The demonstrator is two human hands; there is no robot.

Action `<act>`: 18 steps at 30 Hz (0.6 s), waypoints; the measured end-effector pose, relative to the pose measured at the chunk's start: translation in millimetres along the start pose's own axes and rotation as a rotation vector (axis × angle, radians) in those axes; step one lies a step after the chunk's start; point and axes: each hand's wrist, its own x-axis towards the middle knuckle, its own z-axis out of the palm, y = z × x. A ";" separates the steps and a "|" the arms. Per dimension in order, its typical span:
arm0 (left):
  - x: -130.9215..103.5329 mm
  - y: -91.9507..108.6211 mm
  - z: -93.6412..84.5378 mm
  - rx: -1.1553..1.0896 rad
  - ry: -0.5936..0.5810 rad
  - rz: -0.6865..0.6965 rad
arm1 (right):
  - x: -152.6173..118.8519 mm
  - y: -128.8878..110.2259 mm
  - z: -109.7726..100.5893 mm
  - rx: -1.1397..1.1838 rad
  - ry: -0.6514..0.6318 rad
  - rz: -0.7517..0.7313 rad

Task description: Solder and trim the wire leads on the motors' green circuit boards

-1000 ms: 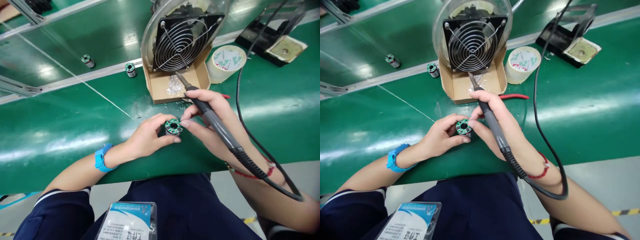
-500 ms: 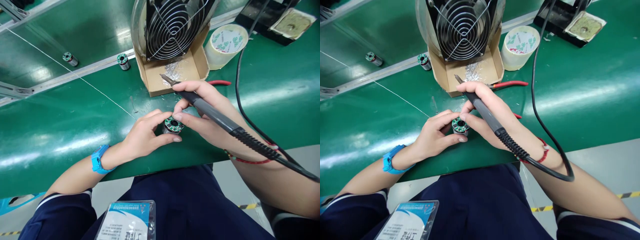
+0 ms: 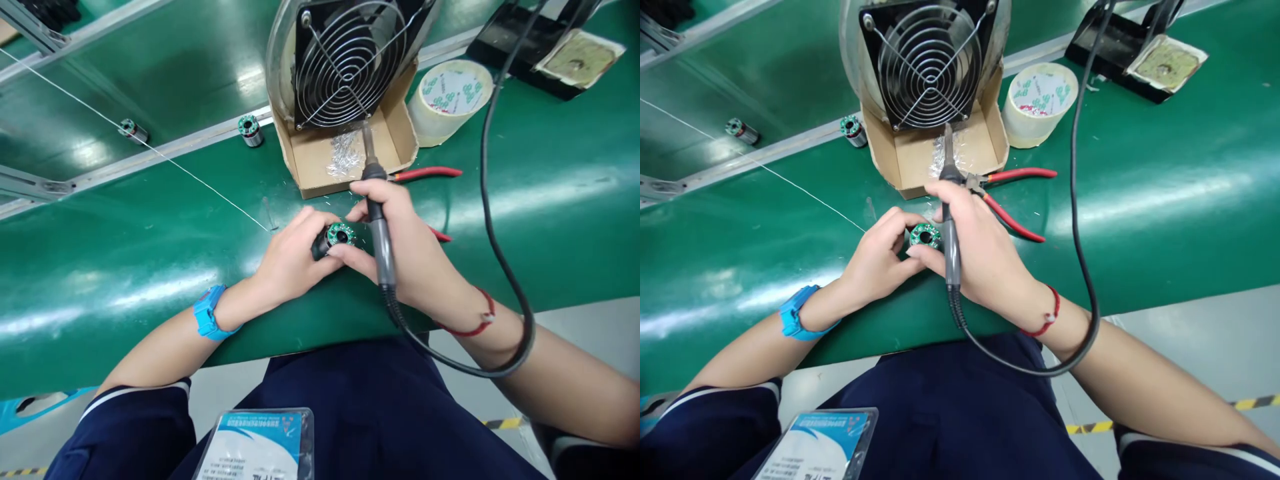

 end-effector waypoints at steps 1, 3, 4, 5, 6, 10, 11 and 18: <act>1.6 -3.0 1.6 0.002 -0.008 -0.038 | -0.4 1.6 2.6 -0.089 -0.021 0.000; 3.8 -9.8 3.4 -0.068 -0.027 -0.133 | 0.2 5.3 6.9 -0.245 -0.057 -0.021; 4.3 -13.2 3.4 -0.141 -0.027 -0.187 | 1.0 7.1 8.5 -0.305 -0.064 -0.045; 4.5 -16.3 2.9 -0.229 -0.022 -0.235 | 2.0 8.8 9.9 -0.348 -0.075 -0.077; 4.3 -18.8 2.0 -0.323 -0.018 -0.273 | 2.8 9.9 10.9 -0.369 -0.088 -0.112; 0.7 -20.1 -2.0 -0.642 -0.043 -0.309 | 3.3 5.9 15.8 -0.253 -0.106 -0.190; -0.7 -18.3 -2.7 -0.689 -0.062 -0.291 | 2.7 3.2 17.8 -0.205 -0.083 -0.194; -3.0 -3.9 -15.0 -0.413 -0.009 0.019 | 0.7 -3.1 20.2 0.021 0.153 -0.170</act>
